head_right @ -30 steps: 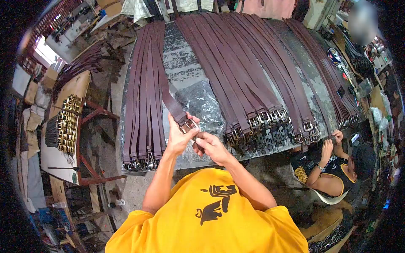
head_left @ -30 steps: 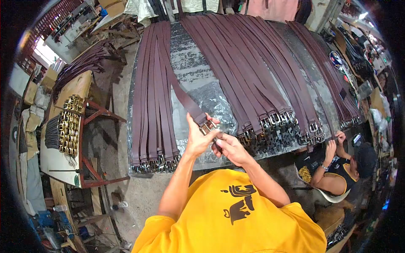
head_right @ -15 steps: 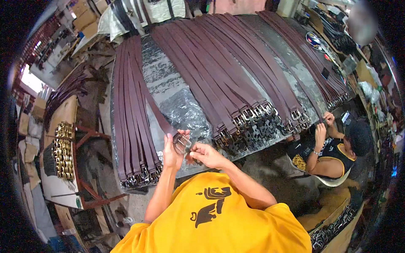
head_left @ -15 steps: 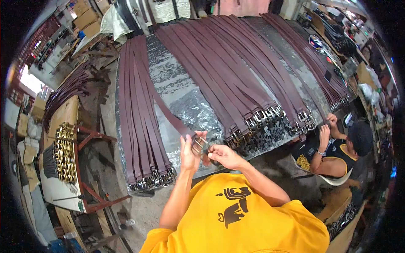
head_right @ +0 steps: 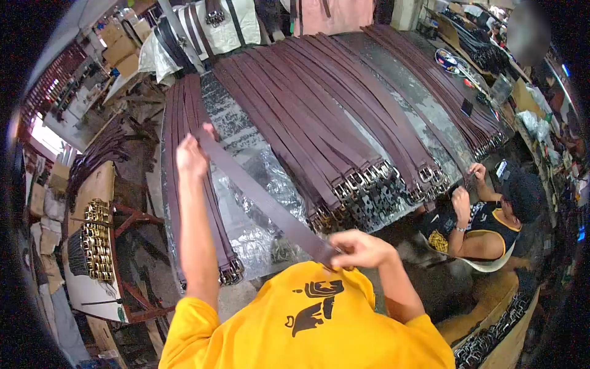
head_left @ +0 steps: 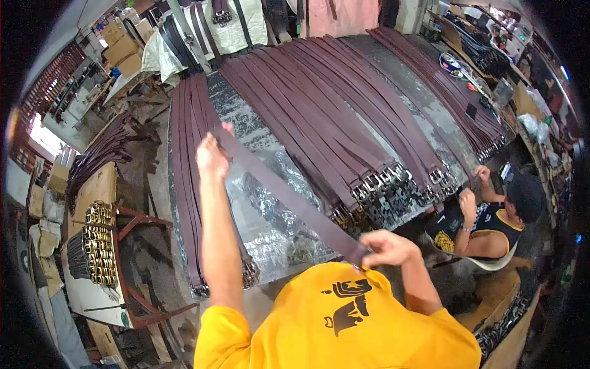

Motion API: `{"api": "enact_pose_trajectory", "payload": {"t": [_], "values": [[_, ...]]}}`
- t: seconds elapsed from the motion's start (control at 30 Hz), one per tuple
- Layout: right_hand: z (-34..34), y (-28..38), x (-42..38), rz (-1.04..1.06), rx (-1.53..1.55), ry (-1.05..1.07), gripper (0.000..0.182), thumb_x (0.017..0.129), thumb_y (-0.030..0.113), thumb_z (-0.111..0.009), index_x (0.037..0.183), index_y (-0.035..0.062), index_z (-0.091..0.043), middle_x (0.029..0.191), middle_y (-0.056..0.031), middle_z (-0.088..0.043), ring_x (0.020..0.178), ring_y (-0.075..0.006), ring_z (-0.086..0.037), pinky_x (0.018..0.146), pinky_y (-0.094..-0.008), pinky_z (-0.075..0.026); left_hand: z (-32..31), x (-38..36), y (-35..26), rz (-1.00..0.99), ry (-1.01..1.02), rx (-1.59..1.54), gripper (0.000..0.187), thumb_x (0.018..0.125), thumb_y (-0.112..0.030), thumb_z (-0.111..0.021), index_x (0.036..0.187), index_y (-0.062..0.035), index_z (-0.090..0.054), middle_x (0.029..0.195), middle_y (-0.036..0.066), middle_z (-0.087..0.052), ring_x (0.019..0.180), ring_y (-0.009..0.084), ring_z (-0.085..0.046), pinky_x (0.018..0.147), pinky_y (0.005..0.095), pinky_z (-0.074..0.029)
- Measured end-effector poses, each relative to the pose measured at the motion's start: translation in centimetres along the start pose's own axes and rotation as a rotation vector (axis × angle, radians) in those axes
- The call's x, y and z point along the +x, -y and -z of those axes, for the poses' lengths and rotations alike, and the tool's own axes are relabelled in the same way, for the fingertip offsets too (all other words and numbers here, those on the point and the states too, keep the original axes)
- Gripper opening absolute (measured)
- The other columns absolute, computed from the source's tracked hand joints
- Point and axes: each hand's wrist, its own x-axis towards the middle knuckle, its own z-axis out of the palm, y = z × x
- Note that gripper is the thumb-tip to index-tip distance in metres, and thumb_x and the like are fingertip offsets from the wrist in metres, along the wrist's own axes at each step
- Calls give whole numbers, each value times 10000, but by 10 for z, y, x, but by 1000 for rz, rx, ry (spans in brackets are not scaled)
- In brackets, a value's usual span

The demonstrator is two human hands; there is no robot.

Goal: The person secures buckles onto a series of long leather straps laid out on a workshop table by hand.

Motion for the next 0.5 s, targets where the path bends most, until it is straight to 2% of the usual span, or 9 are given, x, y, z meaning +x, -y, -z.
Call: {"api": "enact_pose_trajectory", "payload": {"t": [0.03,0.07,0.1,0.17,0.27,0.37,0.4,0.5], "values": [[10,1,-17,83,-263,19,216,815,166,-696,899,-3,-593,842,-15,-603,779,-84,-531,679,-257,-439,-16,16,-24,-24,34,-8,404,967,-182,-268,1203,121,-391,1163,197,-514,1055,296,-541,923,372,-449],[6,14,-31,37,-123,50,196,816,152,-691,875,-14,-606,885,-49,-629,814,-106,-563,704,-278,-455,-27,37,-48,-62,30,57,405,961,-172,-260,1213,113,-397,1152,207,-538,1046,289,-546,919,370,-447],[2,34,-38,126,-95,115,192,795,116,-703,872,-32,-607,917,-111,-647,860,-178,-604,750,-304,-466,-42,54,-69,-98,27,123,408,955,-163,-252,1223,105,-403,1140,218,-562,1036,283,-552,915,368,-444],[15,17,-56,321,-223,151,216,764,72,-722,910,-49,-619,955,-173,-651,908,-287,-620,798,-359,-466,-94,62,-110,-196,42,218,399,960,-139,-239,1214,126,-395,1150,230,-551,1070,290,-544,930,376,-453],[13,22,-60,386,-42,202,200,713,15,-743,860,-70,-639,950,-222,-647,939,-376,-610,858,-476,-432,-148,86,-164,-337,196,326,386,967,-100,-211,1207,146,-387,1164,241,-535,1091,304,-538,968,370,-450],[9,23,-53,481,61,195,184,708,2,-741,845,-73,-643,936,-226,-650,946,-365,-612,873,-475,-426,-209,67,-188,-464,296,432,392,966,-90,-212,1222,157,-378,1182,256,-526,1103,285,-539,982,352,-443],[8,24,-50,508,37,171,203,709,-4,-737,870,-80,-641,936,-215,-654,929,-353,-616,874,-447,-432,-218,76,-193,-489,347,457,398,963,-94,-231,1221,169,-381,1193,257,-525,1108,268,-539,971,337,-453],[3,34,-45,337,159,21,208,737,11,-719,904,-80,-634,930,-186,-662,902,-295,-625,857,-403,-448,-232,108,-195,-418,389,474,341,942,-71,-310,1135,153,-478,1137,232,-569,1096,273,-542,996,352,-417]]}}
